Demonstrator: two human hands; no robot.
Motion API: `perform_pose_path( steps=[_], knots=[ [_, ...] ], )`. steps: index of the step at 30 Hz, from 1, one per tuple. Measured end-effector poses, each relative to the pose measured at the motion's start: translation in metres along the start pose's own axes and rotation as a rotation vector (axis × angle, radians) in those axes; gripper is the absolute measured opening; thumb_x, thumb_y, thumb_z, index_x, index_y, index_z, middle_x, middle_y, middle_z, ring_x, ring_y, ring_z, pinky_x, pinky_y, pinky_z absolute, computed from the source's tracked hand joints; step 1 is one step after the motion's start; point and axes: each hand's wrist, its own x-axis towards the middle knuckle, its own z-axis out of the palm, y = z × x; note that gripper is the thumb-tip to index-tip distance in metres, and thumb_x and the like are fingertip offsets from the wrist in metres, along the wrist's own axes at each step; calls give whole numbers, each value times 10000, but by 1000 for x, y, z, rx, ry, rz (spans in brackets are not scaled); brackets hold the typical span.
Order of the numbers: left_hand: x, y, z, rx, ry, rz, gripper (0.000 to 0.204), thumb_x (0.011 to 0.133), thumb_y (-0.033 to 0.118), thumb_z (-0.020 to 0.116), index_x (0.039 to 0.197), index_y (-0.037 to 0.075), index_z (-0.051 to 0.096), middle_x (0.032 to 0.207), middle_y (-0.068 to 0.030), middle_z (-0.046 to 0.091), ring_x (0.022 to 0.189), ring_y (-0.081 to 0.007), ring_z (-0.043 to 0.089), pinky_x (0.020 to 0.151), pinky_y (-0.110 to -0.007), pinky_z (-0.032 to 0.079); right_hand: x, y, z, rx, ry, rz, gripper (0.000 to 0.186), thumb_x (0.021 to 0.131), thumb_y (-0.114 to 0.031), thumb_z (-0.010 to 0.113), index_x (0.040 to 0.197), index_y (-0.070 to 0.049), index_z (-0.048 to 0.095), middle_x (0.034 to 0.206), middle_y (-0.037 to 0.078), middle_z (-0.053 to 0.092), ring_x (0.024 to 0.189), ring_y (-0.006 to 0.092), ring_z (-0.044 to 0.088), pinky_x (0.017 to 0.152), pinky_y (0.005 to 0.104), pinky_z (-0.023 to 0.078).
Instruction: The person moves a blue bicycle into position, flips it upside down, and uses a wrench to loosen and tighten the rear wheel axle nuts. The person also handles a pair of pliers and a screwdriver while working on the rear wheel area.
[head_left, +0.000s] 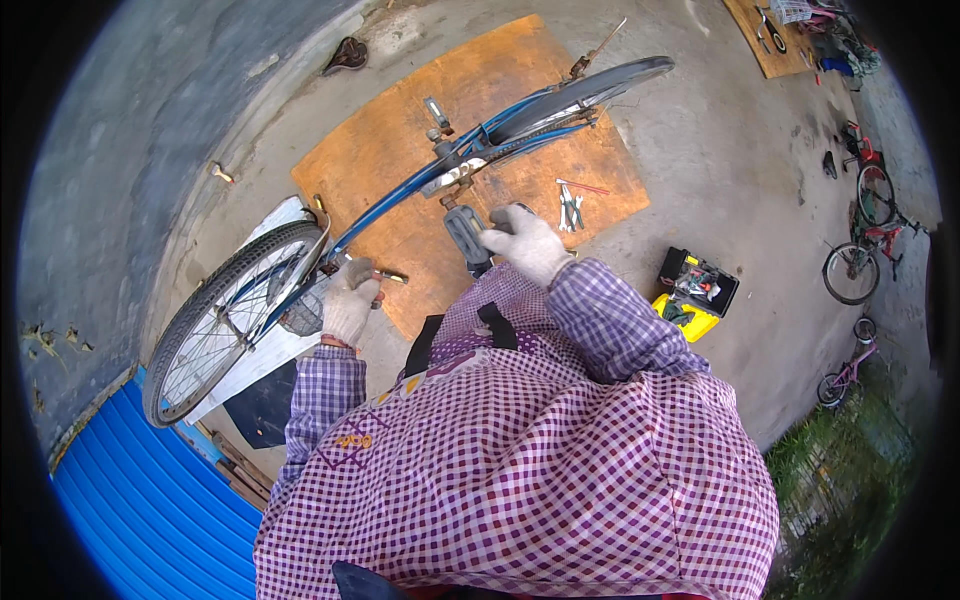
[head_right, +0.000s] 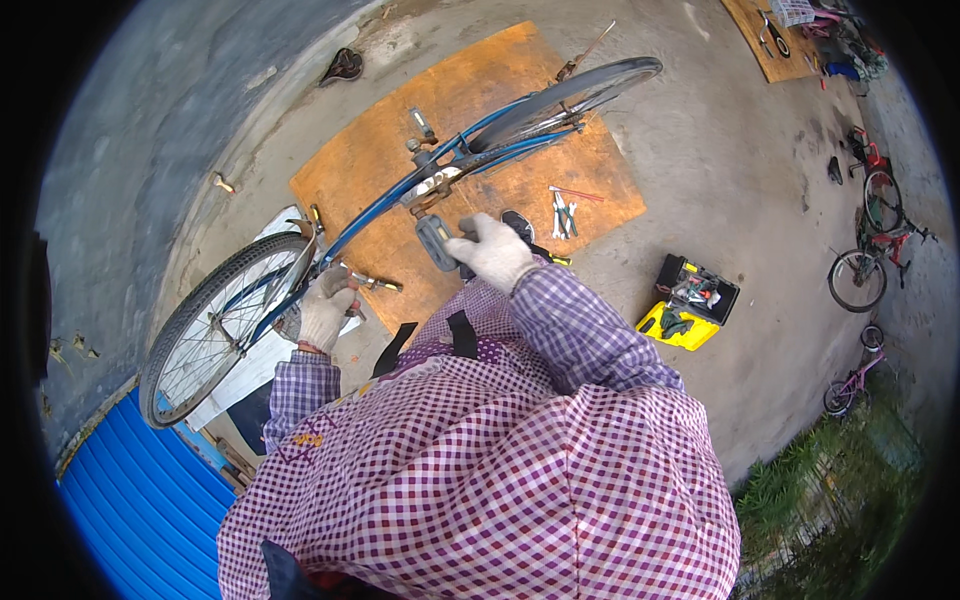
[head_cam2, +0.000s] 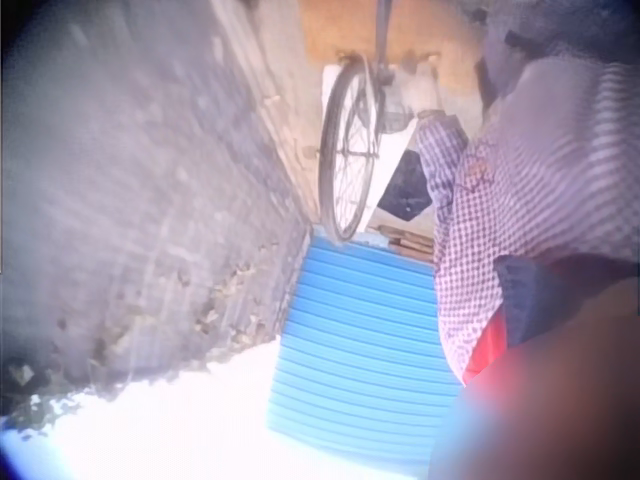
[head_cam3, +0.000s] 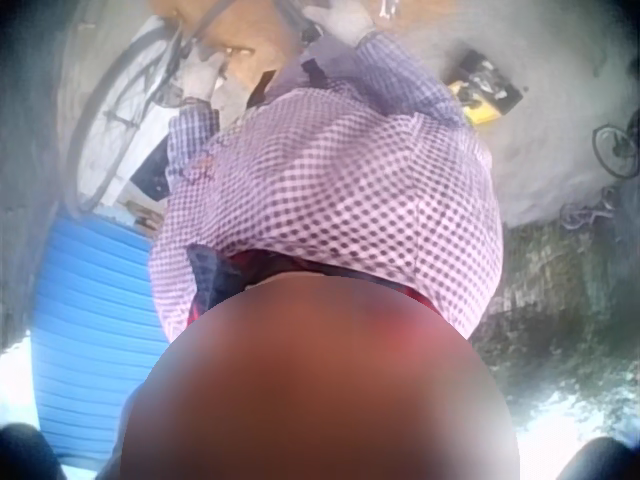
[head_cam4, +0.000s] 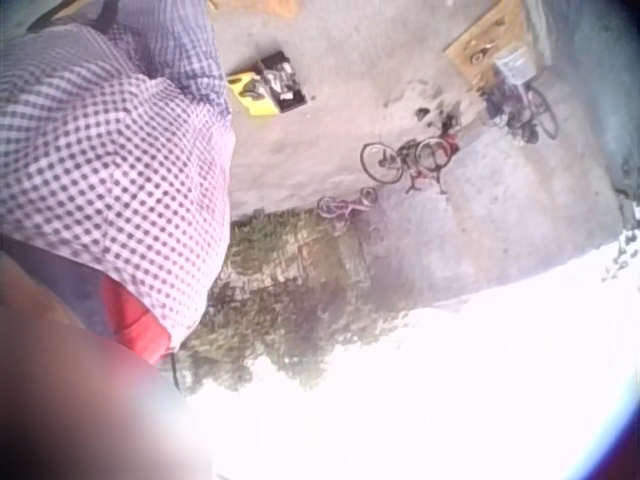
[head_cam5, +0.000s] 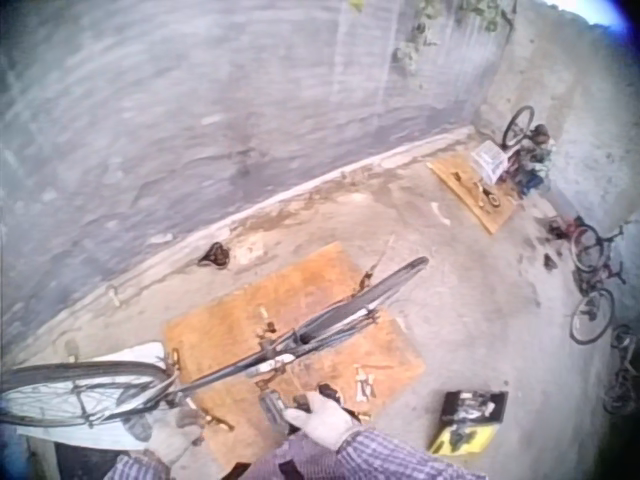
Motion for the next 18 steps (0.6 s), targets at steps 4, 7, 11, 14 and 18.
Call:
perform_pose_path(
  steps=[4, 7, 11, 14, 18],
  knots=[
    [1, -2, -6, 13, 42, 68, 396, 997, 142, 618, 1356, -25, 604, 1230, -149, 699, 999, -206, 734, 804, -307, 583, 8, 25, -5, 141, 123, 12, 519, 990, -299, 650, 1384, 36, 611, 1302, 226, 701, 1177, 293, 695, 1046, 379, 529],
    [3, -2, -12, -363, 24, 48, 411, 1037, 197, 601, 1388, -15, 579, 1257, -159, 683, 1073, -241, 720, 862, -343, 591, 13, 45, -15, 205, 179, 30, 360, 966, -249, 695, 1209, 16, 716, 1058, 152, 765, 973, 209, 715, 899, 345, 555],
    [6, 1, -23, -874, -185, 195, 601, 1025, 527, 639, 1393, 62, 546, 1328, -160, 630, 1232, -312, 630, 1039, -467, 515, 9, 71, -35, 140, 238, 92, 250, 951, -229, 694, 1041, 3, 719, 846, 57, 708, 720, 116, 623, 650, 292, 518],
    [3, 7, -34, -1037, -238, 161, 724, 1020, 664, 530, 1411, 55, 527, 1372, -187, 605, 1303, -352, 594, 1092, -502, 487, -2, 85, -40, 149, 266, 153, 240, 951, -209, 680, 1023, 18, 710, 844, 65, 702, 705, 112, 621, 602, 276, 501],
    [-4, 16, -48, -1172, -324, 186, 767, 1038, 679, 465, 1429, 20, 499, 1384, -237, 589, 1309, -392, 585, 1102, -531, 478, -14, 94, -34, 149, 274, 181, 180, 984, -190, 650, 1008, -14, 684, 853, 49, 684, 712, 112, 612, 608, 269, 493]
  ],
)
